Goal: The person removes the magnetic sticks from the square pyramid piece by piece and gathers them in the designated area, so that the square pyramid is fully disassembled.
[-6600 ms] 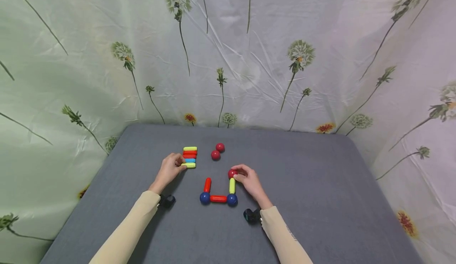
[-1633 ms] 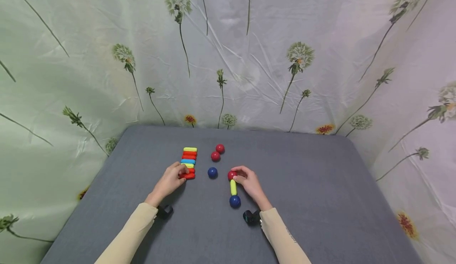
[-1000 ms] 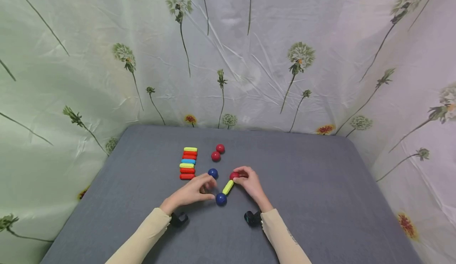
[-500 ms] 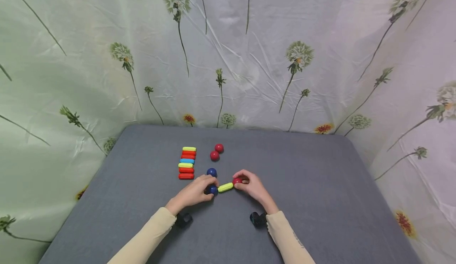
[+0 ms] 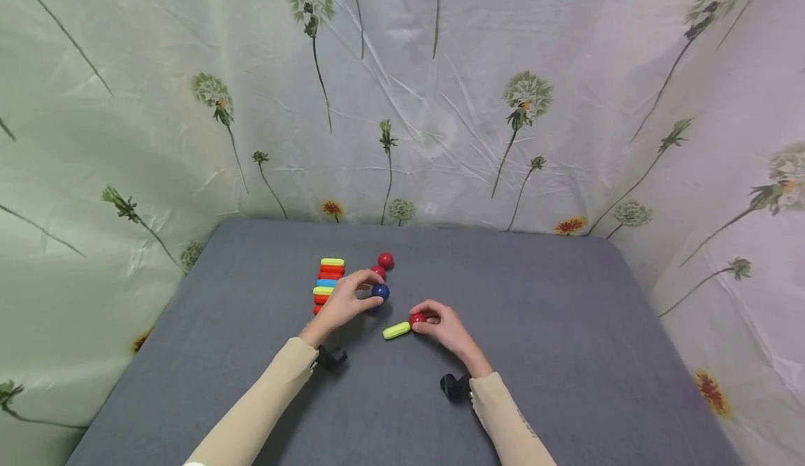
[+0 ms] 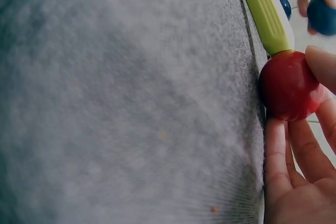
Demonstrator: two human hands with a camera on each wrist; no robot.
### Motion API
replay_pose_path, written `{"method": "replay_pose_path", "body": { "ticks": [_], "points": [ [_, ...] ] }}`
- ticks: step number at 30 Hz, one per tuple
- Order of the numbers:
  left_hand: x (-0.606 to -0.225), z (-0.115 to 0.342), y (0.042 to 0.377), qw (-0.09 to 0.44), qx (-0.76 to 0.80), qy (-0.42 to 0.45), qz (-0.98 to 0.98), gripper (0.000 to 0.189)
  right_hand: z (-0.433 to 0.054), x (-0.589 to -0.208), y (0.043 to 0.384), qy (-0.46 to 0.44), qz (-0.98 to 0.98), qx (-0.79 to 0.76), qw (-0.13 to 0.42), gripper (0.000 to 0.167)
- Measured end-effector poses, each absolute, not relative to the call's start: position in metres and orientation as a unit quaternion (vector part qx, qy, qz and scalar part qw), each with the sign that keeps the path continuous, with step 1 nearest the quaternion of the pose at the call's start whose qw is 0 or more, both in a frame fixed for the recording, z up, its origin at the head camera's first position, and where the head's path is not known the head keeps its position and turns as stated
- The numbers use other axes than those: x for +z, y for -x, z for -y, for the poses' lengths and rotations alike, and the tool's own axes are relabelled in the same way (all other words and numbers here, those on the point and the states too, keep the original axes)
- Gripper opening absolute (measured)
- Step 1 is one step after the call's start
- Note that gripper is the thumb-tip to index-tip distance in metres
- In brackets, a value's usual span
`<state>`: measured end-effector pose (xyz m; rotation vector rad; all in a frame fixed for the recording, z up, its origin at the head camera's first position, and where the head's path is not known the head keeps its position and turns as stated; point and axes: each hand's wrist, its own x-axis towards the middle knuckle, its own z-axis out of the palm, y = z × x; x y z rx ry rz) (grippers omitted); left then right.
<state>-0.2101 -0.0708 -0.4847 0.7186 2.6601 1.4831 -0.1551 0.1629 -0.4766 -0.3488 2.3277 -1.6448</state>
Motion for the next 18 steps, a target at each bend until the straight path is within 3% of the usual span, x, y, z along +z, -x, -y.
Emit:
{"method": "replay_pose_path", "body": {
  "ticks": [6,18],
  "points": [
    [-0.496,0.054,0.229,0.014,0.435,-0.185,-0.881,0.024,-0.163,-0.481,0.157,0.107,-0.800,-0.574,0.141,0.024],
    [-0.498,0.047,0.221,-0.013,0.387,-0.168,-0.907,0.026,-0.165,-0.489,0.161,0.108,-0.803,-0.569,0.141,0.024]
  ]
}}
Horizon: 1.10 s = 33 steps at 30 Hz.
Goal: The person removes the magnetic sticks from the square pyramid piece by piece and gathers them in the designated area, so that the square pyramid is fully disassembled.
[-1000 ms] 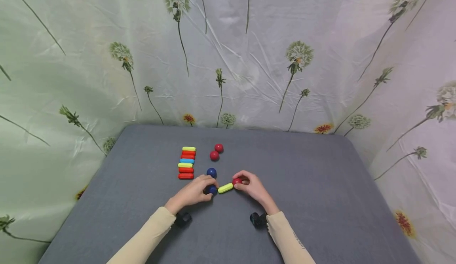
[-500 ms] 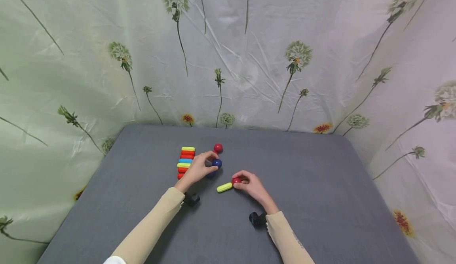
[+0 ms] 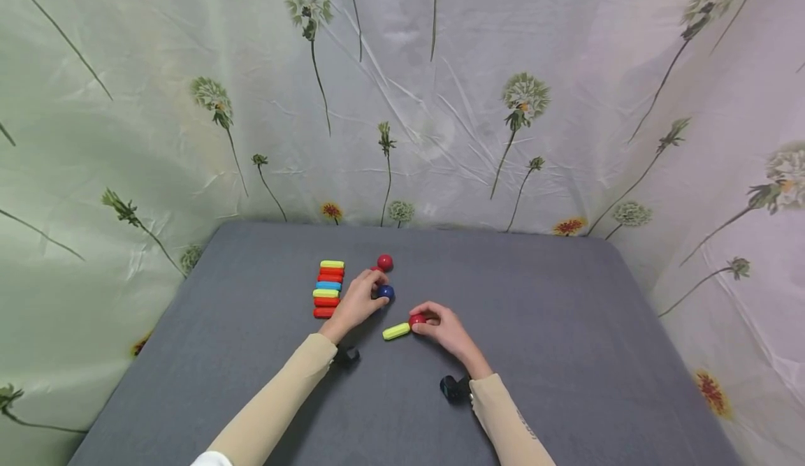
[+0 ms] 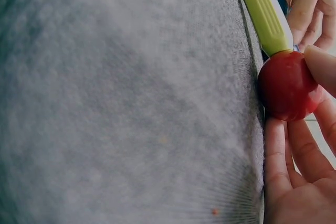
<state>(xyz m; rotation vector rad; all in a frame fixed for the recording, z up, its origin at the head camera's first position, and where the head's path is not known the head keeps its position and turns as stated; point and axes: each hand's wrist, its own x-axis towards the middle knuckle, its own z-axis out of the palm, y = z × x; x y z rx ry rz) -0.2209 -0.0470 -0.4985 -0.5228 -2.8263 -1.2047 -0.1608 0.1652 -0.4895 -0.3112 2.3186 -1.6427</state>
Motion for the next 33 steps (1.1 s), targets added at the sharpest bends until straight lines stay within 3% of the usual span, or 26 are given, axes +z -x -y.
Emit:
{"method": "replay_pose_path", "body": {
  "ticks": [5,11,14,18,24,33],
  "points": [
    [-0.494,0.049,0.206,0.050,-0.392,0.211,0.894,0.027,-0.169,-0.512,0.169,0.097,-0.800,-0.575,0.139,0.026],
    [-0.497,0.043,0.177,-0.040,-0.334,0.295,0.894,0.029,-0.171,-0.518,0.170,0.107,-0.793,-0.586,0.125,0.026],
    [-0.503,0.038,0.171,-0.059,-0.278,0.303,0.910,0.034,-0.172,-0.519,0.170,0.129,-0.790,-0.589,0.112,0.026],
    [-0.506,0.034,0.170,-0.046,-0.253,0.300,0.919,0.039,-0.170,-0.517,0.170,0.120,-0.788,-0.592,0.119,0.026],
    [-0.502,0.034,0.171,-0.025,-0.232,0.307,0.923,0.031,-0.169,-0.516,0.171,0.091,-0.794,-0.585,0.135,0.027],
    [-0.492,0.070,0.164,-0.029,-0.341,0.304,0.889,0.025,-0.172,-0.517,0.172,0.102,-0.801,-0.575,0.131,0.024]
  ]
}}
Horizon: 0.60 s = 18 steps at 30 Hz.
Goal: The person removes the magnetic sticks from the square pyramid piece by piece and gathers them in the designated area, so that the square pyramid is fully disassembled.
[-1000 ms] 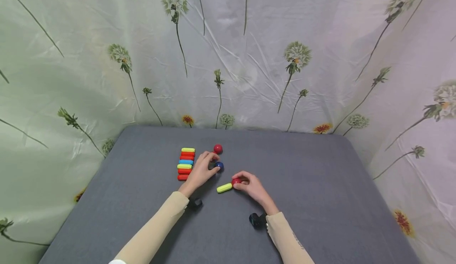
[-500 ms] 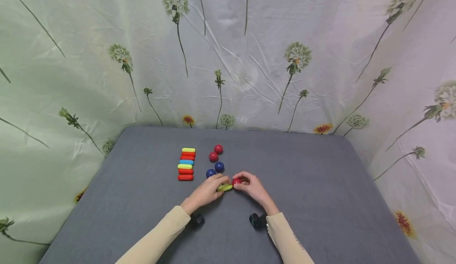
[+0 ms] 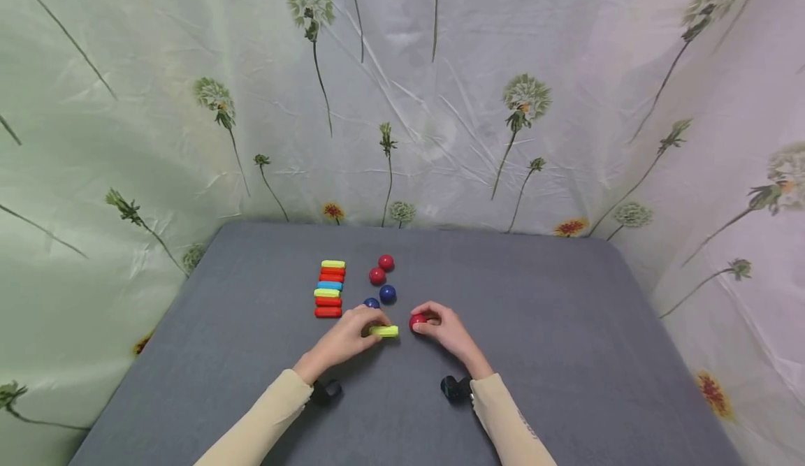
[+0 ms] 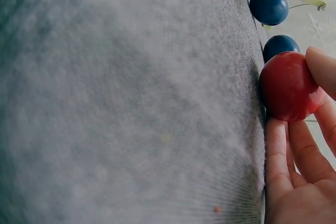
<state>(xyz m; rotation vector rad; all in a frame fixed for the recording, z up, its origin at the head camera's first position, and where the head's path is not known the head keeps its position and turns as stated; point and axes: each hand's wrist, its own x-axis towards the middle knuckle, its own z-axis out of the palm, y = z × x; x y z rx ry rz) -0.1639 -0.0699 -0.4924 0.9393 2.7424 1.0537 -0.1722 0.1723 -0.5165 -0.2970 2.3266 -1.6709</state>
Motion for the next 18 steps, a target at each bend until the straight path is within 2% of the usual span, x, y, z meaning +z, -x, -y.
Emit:
{"method": "replay_pose_path", "body": {
  "ticks": [9,18],
  "points": [
    [-0.503,0.132,0.172,-0.073,0.339,-0.269,-0.898,0.025,-0.172,-0.516,0.171,0.088,-0.806,-0.571,0.128,0.024],
    [-0.509,0.149,0.176,-0.097,0.299,-0.225,-0.922,0.025,-0.166,-0.507,0.170,0.072,-0.806,-0.574,0.122,0.022]
  ]
}}
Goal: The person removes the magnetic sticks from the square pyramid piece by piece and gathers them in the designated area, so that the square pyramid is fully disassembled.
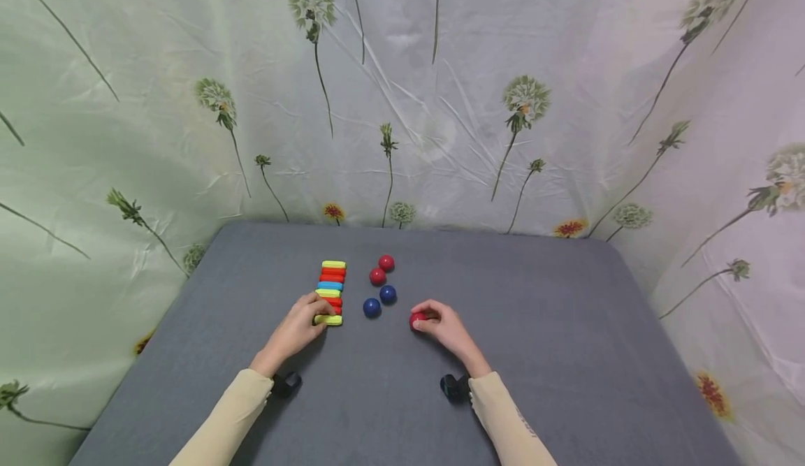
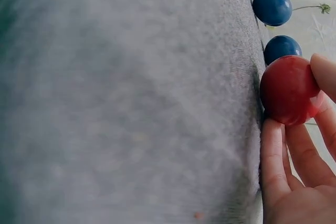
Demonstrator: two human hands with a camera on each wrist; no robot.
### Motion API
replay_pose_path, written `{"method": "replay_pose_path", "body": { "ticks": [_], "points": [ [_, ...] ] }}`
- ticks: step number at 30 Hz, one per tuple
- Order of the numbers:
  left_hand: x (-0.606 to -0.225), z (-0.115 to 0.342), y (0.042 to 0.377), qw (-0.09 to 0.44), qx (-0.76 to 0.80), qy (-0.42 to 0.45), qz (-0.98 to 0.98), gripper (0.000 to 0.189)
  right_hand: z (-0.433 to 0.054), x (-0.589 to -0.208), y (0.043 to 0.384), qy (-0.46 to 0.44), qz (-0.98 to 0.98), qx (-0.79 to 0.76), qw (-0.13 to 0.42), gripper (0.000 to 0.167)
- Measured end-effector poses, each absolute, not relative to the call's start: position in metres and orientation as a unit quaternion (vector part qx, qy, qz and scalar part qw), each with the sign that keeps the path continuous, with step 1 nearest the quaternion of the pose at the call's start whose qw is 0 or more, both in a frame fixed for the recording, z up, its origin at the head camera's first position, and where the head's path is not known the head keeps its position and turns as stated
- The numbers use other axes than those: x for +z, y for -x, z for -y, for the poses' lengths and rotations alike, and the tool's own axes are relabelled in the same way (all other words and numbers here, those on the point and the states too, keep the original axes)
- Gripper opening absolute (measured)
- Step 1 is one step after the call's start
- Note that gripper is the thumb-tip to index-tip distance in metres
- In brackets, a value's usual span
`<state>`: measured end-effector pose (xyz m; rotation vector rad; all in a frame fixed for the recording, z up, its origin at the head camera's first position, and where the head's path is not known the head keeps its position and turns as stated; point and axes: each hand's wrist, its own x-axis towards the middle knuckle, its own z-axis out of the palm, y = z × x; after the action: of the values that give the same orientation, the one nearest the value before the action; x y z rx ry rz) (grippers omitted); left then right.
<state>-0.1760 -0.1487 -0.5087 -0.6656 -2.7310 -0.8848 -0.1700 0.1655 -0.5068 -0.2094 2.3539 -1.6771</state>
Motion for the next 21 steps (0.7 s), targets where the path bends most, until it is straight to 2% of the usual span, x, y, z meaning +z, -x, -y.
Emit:
{"method": "replay_pose_path", "body": {
  "ticks": [5,15,21],
  "points": [
    [-0.508,0.150,0.176,0.108,-0.278,0.207,0.932,0.027,-0.158,-0.506,0.178,0.057,-0.806,-0.581,0.100,0.021],
    [-0.505,0.152,0.176,0.105,-0.277,0.205,0.933,0.027,-0.140,-0.509,0.203,0.082,-0.821,-0.564,-0.005,0.018],
    [-0.501,0.154,0.175,0.088,-0.284,0.212,0.931,0.026,-0.133,-0.509,0.210,0.052,-0.843,-0.535,-0.005,0.021]
  ]
}}
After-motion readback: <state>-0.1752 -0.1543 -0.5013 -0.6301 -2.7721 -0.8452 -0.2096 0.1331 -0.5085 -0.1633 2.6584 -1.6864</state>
